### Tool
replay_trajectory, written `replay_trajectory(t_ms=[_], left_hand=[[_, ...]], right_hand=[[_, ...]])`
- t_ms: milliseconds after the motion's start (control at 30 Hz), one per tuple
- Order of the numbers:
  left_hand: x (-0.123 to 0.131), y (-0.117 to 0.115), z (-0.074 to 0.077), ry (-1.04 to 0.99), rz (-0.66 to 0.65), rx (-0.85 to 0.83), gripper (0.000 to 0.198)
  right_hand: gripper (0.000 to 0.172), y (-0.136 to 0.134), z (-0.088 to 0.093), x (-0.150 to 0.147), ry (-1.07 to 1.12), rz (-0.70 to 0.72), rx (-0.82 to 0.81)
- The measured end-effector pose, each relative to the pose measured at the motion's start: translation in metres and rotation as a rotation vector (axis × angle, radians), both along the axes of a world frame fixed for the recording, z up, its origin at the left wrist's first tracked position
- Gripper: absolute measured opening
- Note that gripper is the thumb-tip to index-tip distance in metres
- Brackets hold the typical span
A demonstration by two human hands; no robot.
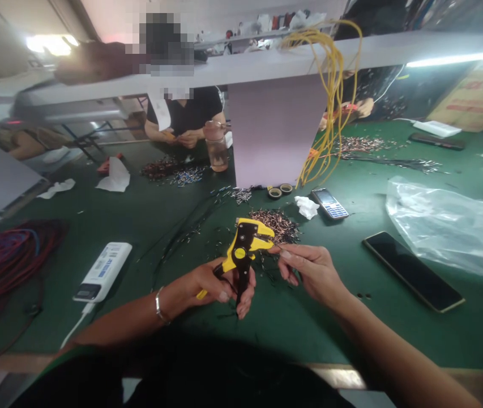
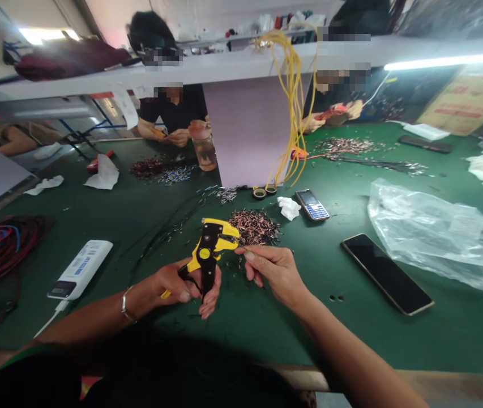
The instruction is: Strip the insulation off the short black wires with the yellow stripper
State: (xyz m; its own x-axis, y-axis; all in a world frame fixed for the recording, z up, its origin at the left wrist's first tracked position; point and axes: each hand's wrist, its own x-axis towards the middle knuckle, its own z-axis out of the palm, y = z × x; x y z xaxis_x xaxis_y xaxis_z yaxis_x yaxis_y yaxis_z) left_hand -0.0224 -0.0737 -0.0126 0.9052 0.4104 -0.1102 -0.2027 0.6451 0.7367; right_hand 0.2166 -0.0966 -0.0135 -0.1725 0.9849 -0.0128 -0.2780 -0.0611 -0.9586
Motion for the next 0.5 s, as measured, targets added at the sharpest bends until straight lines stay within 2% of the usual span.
replay_trajectory(t_ms=[500], left_hand=[[0.0004,-0.0029,0.0005,0.034,-0.017,-0.027,0.042]], right_hand=[[0.024,0.0003,-0.0021,0.0042,-0.065,-0.038,0.045]])
